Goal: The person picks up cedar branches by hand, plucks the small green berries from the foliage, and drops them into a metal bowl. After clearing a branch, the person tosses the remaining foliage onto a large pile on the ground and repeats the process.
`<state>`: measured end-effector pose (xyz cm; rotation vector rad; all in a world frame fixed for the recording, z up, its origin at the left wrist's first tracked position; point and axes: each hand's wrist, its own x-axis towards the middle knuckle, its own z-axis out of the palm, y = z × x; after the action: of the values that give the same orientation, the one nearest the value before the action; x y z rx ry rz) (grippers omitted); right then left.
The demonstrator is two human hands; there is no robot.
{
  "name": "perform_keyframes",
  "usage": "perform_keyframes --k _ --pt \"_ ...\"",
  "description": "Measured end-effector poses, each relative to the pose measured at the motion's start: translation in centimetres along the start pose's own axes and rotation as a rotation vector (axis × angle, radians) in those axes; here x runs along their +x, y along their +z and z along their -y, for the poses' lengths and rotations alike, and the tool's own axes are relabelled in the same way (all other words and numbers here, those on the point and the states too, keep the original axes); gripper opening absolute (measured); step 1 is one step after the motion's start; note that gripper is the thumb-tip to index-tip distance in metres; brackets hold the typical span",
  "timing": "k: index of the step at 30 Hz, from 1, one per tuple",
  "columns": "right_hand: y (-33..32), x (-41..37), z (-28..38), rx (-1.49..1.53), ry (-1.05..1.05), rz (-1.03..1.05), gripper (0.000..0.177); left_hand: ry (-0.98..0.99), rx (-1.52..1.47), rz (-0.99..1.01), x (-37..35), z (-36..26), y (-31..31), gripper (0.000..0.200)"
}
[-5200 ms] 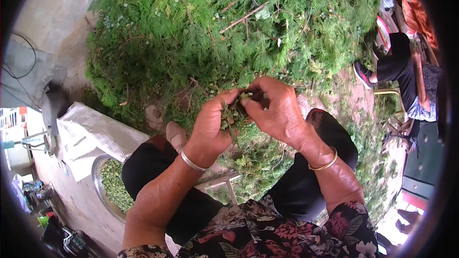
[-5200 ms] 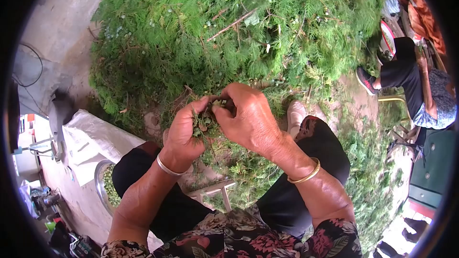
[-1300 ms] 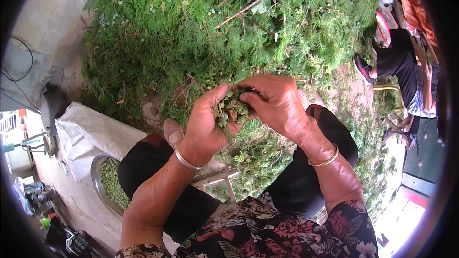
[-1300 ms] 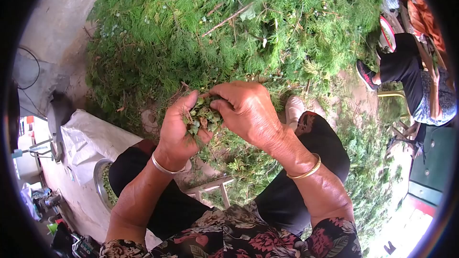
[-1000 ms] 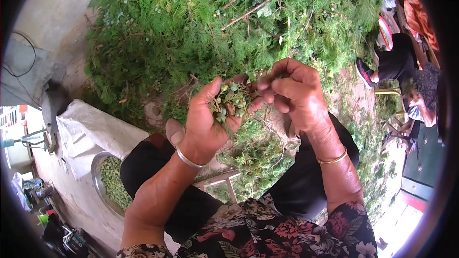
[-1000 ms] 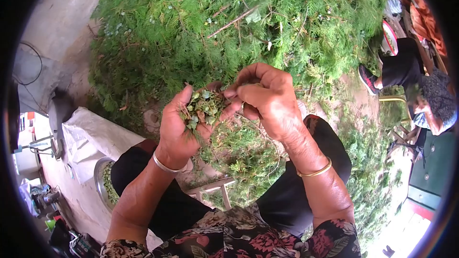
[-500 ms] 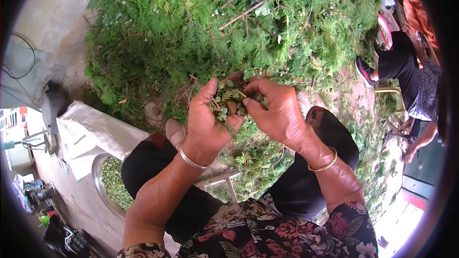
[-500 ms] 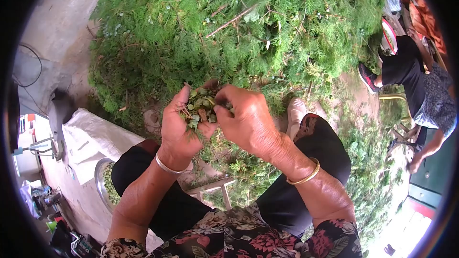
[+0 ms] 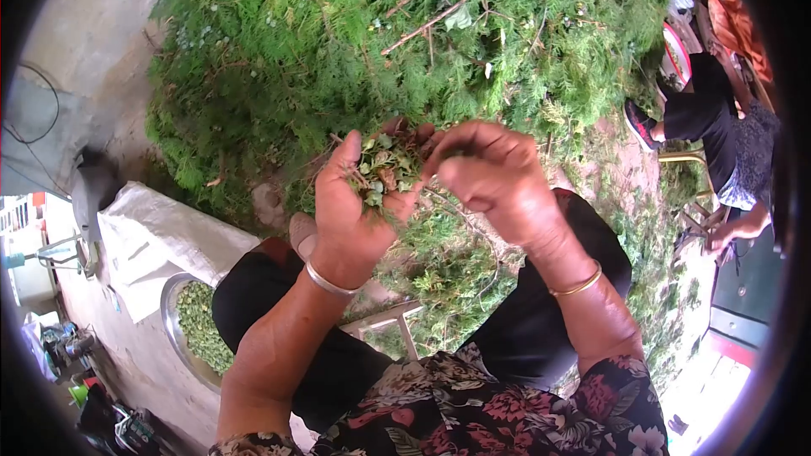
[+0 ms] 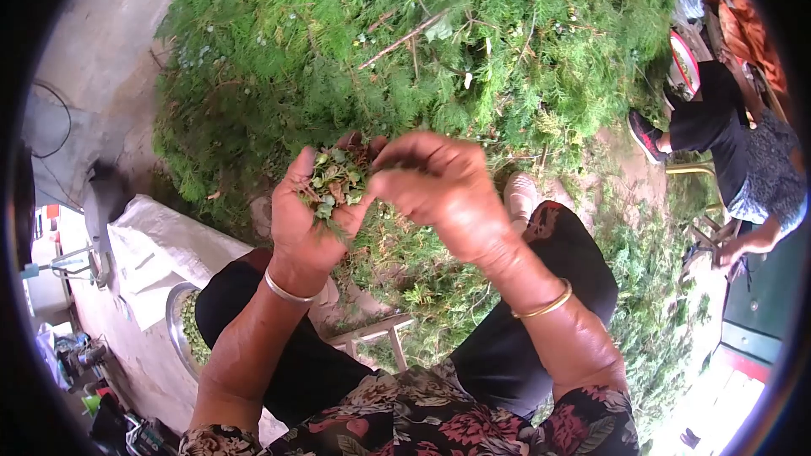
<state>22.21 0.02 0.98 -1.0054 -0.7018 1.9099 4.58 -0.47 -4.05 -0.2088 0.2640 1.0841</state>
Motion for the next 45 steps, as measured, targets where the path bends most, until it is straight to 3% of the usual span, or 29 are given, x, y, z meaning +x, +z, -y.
perform_keyframes --k 2,5,7,8,10,11,14,17,21,23,30,33,35,36,38,41,43,45 --pt "0.5 0.1 -2.3 -0.812 -0.546 0.006 0.016 -0.032 -0.011 0.021 0.2 0.4 0.1 0.044" --pt "0.3 0.5 -4.7 -0.926 -0.556 -0.102 0.012 0.035 0.184 -0.048 0.2 1.0 0.0 0.045" --pt "0.6 0.1 -4.2 -1.174 -0.643 -0.048 0.013 0.022 0.170 -0.041 0.2 0.9 -0.2 0.048" --pt "0.4 0.0 -4.0 -1.176 -0.646 -0.060 0.013 0.029 0.159 -0.047 0.3 0.9 -0.1 0.051" --pt "0.8 0.1 -3.6 -0.799 -0.479 -0.056 0.013 0.047 0.185 -0.068 0.2 0.5 0.2 0.050" --pt "0.9 -0.3 -2.5 -0.774 -0.497 -0.042 0.010 0.034 0.131 -0.055 0.2 0.3 0.2 0.049" --pt "1.1 -0.5 -0.6 -0.184 0.009 -0.173 0.014 0.045 0.109 0.005 0.2 0.1 -0.1 0.044" --pt "0.3 -0.3 -0.4 -0.025 0.075 -0.085 0.019 0.005 0.059 0.038 0.0 0.3 0.2 0.041" --pt "0.2 0.1 -0.5 0.004 0.078 -0.108 0.018 0.037 0.077 0.011 0.0 0.1 0.7 0.040" --pt "-0.1 0.6 -1.0 0.012 0.057 -0.153 0.017 0.109 0.055 -0.118 -0.1 0.0 1.1 0.042" --pt "-0.1 1.0 -1.4 -0.052 0.027 -0.275 0.012 0.035 0.004 -0.102 -0.5 -0.7 0.4 0.038" --pt "-0.5 1.0 -0.9 -0.011 0.018 -0.243 0.011 -0.011 0.127 -0.139 -0.8 -1.3 0.2 0.032" --pt "-0.6 0.9 -0.6 0.010 0.013 -0.192 0.012 -0.076 0.429 -0.168 -1.0 -1.5 -0.3 0.023" --pt "-0.5 0.8 -0.5 -0.026 0.023 -0.177 0.012 -0.074 0.427 -0.169 -1.2 -1.3 0.0 0.023" --pt "-0.2 0.7 -0.4 -0.063 0.034 -0.161 0.012 -0.009 0.706 -0.240 -1.6 -0.4 1.5 0.016" --pt "0.4 0.6 -0.6 -0.164 0.029 -0.182 0.013 0.017 0.807 -0.249 -1.7 0.0 2.6 0.012" --pt "0.8 0.5 -0.7 -0.404 -0.015 -0.157 0.014 0.029 0.859 -0.255 -1.5 0.1 2.4 0.010" --pt "0.9 0.5 -1.0 -0.412 -0.025 -0.126 0.014 -0.010 0.823 -0.263 -1.2 0.3 1.6 0.010"
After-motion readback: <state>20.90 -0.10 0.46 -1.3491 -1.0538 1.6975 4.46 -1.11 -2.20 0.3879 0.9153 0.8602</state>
